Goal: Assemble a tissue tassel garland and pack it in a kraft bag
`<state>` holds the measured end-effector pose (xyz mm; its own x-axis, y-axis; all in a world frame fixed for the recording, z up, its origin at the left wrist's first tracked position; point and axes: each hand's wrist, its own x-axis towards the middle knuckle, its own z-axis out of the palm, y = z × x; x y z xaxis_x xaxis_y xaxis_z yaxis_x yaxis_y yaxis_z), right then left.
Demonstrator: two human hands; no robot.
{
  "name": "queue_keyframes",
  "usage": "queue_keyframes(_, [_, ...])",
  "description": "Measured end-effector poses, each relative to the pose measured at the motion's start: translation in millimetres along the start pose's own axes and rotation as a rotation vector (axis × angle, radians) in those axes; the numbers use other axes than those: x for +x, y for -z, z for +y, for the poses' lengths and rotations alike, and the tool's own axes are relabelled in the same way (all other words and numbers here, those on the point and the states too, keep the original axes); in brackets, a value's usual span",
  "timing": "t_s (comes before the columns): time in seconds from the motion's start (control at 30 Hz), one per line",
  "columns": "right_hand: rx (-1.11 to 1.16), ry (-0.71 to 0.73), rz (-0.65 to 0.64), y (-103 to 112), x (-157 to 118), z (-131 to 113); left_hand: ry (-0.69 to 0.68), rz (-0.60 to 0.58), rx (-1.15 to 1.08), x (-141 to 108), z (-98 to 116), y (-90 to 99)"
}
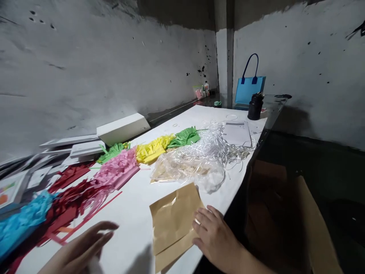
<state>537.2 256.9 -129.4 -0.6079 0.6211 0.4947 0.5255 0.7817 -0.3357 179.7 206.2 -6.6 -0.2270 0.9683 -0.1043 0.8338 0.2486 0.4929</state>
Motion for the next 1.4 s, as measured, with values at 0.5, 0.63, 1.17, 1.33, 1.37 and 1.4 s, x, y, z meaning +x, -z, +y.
queue_keyframes(0.5, [0.775,-0.661,-0.068,18,68,39,-0.083,-0.471,-0.07,93,106,-68.6])
queue_keyframes(0.63, [1.272,-0.757,-0.037,6,74,32,0.024,-0.573,-0.324,87,93,-64.3])
queue_keyframes(1.17, [1.509,-0.744,0.048,17,62,38,0.201,-0.702,-0.487,59,109,-46.3])
queue_keyframes(1.33, [1.664,-0.679,-0.013,22,60,41,0.173,-0.717,-0.494,57,110,-41.9])
queue_keyframes(1.37, [1.662,-0.666,-0.01,22,60,41,0.15,-0.711,-0.49,57,107,-42.2])
queue_keyframes(1.4, [1.645,-0.657,-0.001,22,60,42,0.129,-0.689,-0.475,56,103,-43.1])
